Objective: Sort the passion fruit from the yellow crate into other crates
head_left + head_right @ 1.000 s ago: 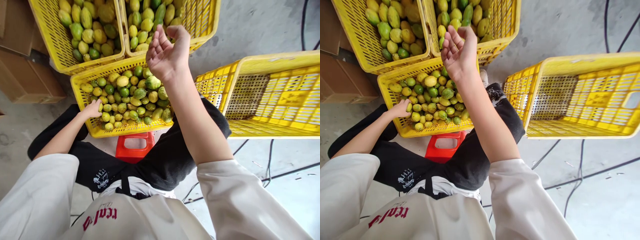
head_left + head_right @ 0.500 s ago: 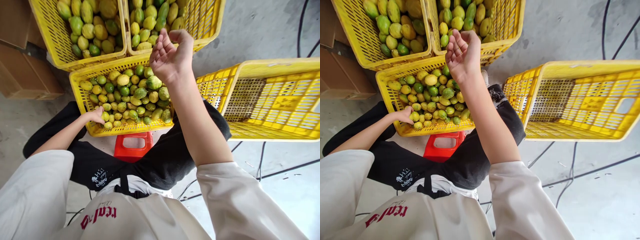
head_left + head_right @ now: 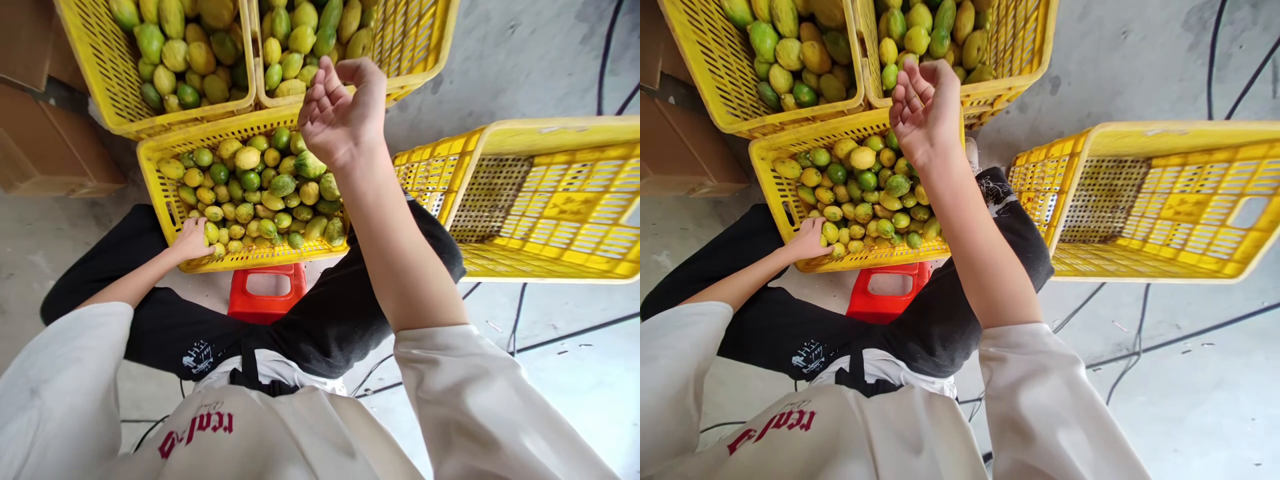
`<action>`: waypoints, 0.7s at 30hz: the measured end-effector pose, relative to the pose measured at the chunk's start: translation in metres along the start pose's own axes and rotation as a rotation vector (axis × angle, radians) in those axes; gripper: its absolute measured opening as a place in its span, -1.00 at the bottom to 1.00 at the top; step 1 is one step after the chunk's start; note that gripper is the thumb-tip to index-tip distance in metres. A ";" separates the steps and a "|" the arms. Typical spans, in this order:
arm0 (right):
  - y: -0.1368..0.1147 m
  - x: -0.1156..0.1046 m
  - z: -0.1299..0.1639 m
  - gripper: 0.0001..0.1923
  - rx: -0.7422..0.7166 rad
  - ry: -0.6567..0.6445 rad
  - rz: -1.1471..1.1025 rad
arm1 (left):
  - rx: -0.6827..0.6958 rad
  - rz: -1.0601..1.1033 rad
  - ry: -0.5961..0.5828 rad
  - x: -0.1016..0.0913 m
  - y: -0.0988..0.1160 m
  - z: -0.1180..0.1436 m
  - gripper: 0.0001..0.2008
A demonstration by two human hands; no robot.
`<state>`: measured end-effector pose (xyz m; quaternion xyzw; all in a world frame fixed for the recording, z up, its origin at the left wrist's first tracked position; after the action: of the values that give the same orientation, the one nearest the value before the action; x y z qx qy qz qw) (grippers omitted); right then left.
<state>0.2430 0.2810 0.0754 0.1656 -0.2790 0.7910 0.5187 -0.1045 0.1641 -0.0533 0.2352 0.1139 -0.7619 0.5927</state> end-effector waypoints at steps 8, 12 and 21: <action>0.009 -0.001 -0.002 -0.77 0.029 0.030 0.036 | -0.084 -0.099 -0.106 0.014 0.008 0.012 0.30; 0.014 0.001 -0.001 -0.76 0.033 0.032 0.065 | -0.066 -0.025 -0.124 0.010 0.008 0.007 0.31; 0.017 0.002 -0.003 -0.75 0.049 0.038 0.105 | -0.177 0.174 0.039 -0.002 0.003 -0.007 0.01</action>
<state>0.2274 0.2789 0.0695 0.1482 -0.2580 0.8267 0.4775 -0.1000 0.1681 -0.0587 0.2056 0.1715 -0.6898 0.6726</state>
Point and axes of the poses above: each hand's wrist, its own z-axis away from the middle knuckle, its own x-axis out of the palm, y = z × x, the point moved 8 cm from there along -z, towards the middle knuckle, and after that the axes turned 3 degrees about x, right-handed, at the moved point
